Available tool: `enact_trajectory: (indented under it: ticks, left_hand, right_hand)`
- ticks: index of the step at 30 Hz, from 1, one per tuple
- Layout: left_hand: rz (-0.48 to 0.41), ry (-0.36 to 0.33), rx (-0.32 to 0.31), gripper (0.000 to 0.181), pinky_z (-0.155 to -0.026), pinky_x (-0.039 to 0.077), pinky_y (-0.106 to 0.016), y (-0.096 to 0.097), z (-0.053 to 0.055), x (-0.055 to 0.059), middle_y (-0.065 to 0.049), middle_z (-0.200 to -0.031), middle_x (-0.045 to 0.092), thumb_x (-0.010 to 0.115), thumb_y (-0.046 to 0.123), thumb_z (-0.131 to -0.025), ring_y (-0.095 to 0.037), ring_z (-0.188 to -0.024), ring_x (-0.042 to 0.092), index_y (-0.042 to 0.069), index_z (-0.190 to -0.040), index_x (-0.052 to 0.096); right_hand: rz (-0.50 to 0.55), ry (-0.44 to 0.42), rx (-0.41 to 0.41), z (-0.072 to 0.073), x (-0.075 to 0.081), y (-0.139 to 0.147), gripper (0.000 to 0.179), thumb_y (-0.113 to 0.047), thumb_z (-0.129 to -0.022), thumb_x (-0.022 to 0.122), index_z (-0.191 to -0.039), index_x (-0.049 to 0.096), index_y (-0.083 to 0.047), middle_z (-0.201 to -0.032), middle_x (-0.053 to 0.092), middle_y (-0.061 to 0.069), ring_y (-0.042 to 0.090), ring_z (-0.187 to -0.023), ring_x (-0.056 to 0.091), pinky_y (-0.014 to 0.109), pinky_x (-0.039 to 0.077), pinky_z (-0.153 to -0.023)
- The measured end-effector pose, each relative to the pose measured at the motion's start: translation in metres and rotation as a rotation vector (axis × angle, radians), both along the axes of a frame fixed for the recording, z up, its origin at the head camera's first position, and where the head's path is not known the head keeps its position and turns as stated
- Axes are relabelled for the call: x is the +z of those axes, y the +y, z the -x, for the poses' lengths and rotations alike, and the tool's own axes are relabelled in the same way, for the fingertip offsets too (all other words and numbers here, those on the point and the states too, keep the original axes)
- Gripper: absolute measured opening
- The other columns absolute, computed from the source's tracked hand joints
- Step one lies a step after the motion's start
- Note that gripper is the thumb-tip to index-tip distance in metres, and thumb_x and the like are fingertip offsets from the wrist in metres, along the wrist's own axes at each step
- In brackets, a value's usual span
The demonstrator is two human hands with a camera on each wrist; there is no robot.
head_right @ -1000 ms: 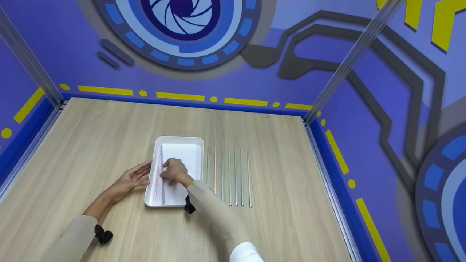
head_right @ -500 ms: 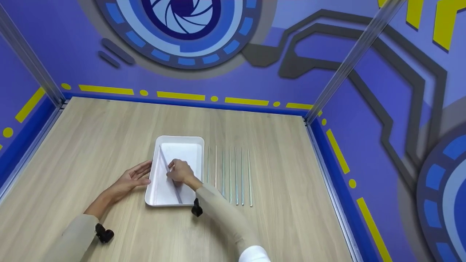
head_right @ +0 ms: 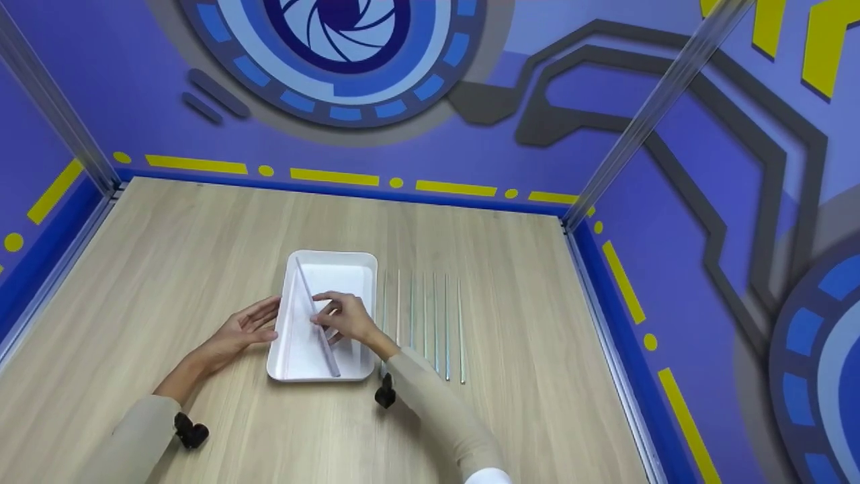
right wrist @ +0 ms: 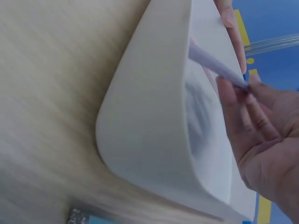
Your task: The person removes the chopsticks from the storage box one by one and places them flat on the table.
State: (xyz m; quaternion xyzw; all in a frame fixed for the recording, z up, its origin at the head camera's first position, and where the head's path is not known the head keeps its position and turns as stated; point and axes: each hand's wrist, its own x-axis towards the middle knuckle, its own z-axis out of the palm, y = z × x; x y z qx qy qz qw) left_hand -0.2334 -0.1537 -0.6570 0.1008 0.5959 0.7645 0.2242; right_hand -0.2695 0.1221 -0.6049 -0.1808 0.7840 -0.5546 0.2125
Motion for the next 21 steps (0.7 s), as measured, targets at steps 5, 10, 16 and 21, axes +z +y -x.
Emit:
enact_trajectory:
  ticks: [5, 10, 16, 21]
  left_hand:
    - [-0.012, -0.004, -0.01, 0.085, -0.114, 0.047, -0.023, -0.001, 0.0, 0.001, -0.022, -0.17, 0.017, 0.069, -0.002, -0.094, -0.037, -0.159, 0.015, 0.003, -0.162, 0.019]
    - [-0.01, -0.016, -0.004, 0.085, -0.114, 0.046, -0.022, -0.001, 0.0, 0.003, -0.021, -0.17, 0.018, 0.07, 0.0, -0.093, -0.036, -0.159, 0.016, 0.003, -0.162, 0.021]
    - [0.02, -0.034, 0.023, 0.087, -0.115, 0.045, -0.023, 0.0, 0.0, 0.006, -0.019, -0.17, 0.02, 0.073, 0.002, -0.092, -0.034, -0.159, 0.017, 0.005, -0.162, 0.022]
    - [0.043, -0.04, 0.023, 0.087, -0.115, 0.046, -0.024, 0.001, -0.001, 0.007, -0.018, -0.17, 0.021, 0.074, 0.004, -0.092, -0.033, -0.159, 0.019, 0.006, -0.162, 0.023]
  right_hand:
    - [0.141, -0.043, -0.031, -0.001, -0.001, 0.007, 0.046, -0.003, -0.092, 0.073, -0.137, 0.06, 0.001, -0.093, 0.077, 0.013, 0.013, -0.074, 0.07, 0.033, 0.064, -0.05]
    - [0.235, -0.072, -0.086, -0.003, -0.001, 0.015, 0.049, 0.0, -0.091, 0.073, -0.138, 0.058, 0.003, -0.087, 0.075, -0.003, 0.011, -0.074, 0.071, 0.028, 0.063, -0.048]
    - [0.281, -0.082, -0.147, -0.004, 0.001, 0.023, 0.05, -0.001, -0.091, 0.074, -0.138, 0.058, 0.006, -0.085, 0.074, -0.008, 0.011, -0.077, 0.07, 0.025, 0.062, -0.048]
    - [0.268, -0.095, -0.189, -0.008, 0.003, 0.033, 0.048, -0.003, -0.091, 0.074, -0.136, 0.059, 0.008, -0.086, 0.076, -0.008, 0.009, -0.077, 0.07, 0.023, 0.061, -0.048]
